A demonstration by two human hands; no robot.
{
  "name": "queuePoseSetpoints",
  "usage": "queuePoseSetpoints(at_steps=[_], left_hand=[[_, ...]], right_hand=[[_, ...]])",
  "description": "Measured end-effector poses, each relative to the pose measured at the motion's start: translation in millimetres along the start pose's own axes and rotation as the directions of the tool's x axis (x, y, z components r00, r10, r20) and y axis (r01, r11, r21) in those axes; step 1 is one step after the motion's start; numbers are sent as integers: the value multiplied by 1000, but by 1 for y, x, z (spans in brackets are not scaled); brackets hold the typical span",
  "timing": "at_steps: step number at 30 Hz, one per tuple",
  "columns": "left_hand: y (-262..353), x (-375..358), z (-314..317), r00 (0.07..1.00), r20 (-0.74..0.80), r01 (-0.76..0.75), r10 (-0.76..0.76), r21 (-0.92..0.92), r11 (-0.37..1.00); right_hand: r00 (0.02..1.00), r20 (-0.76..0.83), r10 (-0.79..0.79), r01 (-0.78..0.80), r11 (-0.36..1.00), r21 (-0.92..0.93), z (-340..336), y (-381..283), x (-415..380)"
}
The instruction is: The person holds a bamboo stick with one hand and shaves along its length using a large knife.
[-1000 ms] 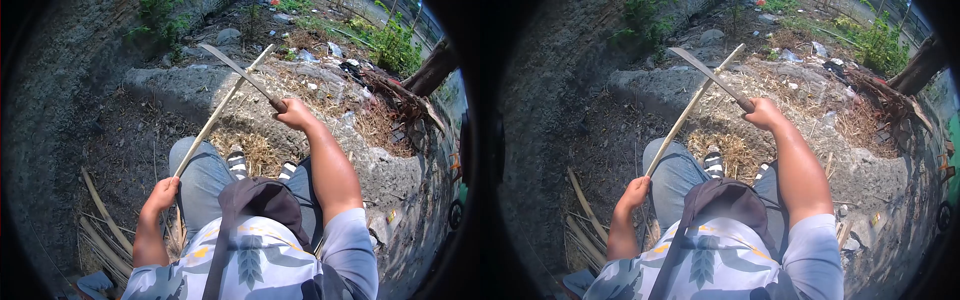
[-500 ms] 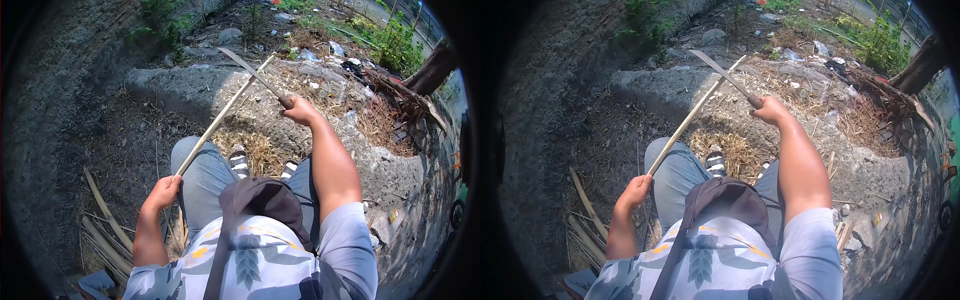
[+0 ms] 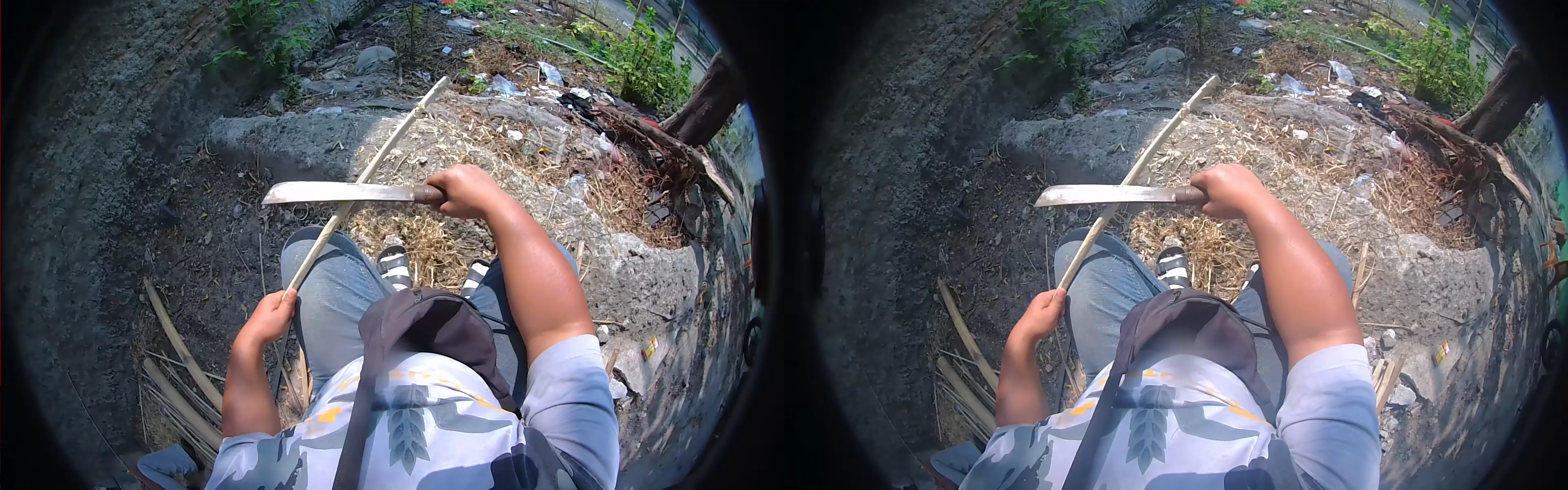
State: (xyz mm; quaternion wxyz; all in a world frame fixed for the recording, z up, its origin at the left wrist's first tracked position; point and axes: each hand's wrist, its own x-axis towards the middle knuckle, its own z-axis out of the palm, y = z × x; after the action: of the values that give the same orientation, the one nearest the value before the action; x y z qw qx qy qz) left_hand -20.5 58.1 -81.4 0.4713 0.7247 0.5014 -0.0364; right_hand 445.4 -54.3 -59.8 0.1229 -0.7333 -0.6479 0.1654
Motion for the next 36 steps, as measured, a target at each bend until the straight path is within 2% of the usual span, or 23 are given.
queuePoseSetpoints(at_steps=[1, 2, 4, 7, 10, 13, 16, 18, 19, 22, 23, 24, 26, 29, 30, 32, 35, 36], left_hand=[[-5, -1, 0, 1000, 6, 4, -4, -30, 1000], [-7, -2, 0, 1000, -2, -15, 15, -12, 1000], [-7, 0, 1, 997, -26, -71, 71, 12, 997], [-6, 8, -5, 999, 42, -22, 23, -26, 999], [1, 5, -8, 996, 80, 48, -45, -39, 998], [-10, 6, -4, 996, 85, 34, -23, -125, 992], [-16, 8, 0, 998, 16, -62, 63, -87, 994], [-13, 6, -1, 998, 24, -51, 53, -90, 995], [-8, 5, -1, 998, 32, -45, 48, -89, 995], [12, -1, -5, 993, 94, 83, -68, -173, 981], [12, 0, -6, 993, 98, 87, -72, -164, 983], [10, 1, -8, 992, 104, 92, -76, -155, 984], [6, 2, -7, 992, 109, 84, -68, -150, 985], [-4, 4, -4, 997, 72, 13, -2, -151, 988], [-10, 6, 1, 998, 37, -39, 45, -149, 988], [-16, 5, 6, 995, -11, -102, 101, -127, 987], [-17, 6, 6, 994, -18, -109, 107, -112, 988], [-17, 7, 5, 996, 1, -90, 91, -139, 986]], right_hand=[[999, 15, 44, -45, 996, 81, -1, 11, 2], [991, -59, 124, -113, 979, 167, 4, 27, 1], [896, -139, 422, -375, 886, 274, 9, 59, 8], [867, -85, 492, -447, 841, 304, 19, 72, 7], [868, -122, 482, -447, 864, 233, 17, 56, 9], [872, -125, 474, -417, 852, 317, 17, 49, 9], [889, -135, 438, -374, 863, 339, 22, 55, 17], [896, -120, 429, -368, 865, 341, 23, 52, 18], [915, -65, 399, -355, 870, 343, 19, 49, 15], [936, 235, 260, -342, 824, 452, 20, 39, 13], [972, 181, 147, -213, 876, 432, 24, 34, 12], [982, 160, 100, -156, 908, 390, 24, 24, 10], [990, 90, 110, -123, 982, 147, 12, 6, 3], [990, -8, 141, -141, 986, -93, -5, 7, 0], [980, -50, 192, -196, 976, -95, -2, 13, 0], [910, -134, 391, -391, 920, 31, 5, 31, 4], [822, -116, 557, -527, 823, 214, 1, 46, 6], [831, -126, 542, -515, 835, 193, 1, 44, 7]])
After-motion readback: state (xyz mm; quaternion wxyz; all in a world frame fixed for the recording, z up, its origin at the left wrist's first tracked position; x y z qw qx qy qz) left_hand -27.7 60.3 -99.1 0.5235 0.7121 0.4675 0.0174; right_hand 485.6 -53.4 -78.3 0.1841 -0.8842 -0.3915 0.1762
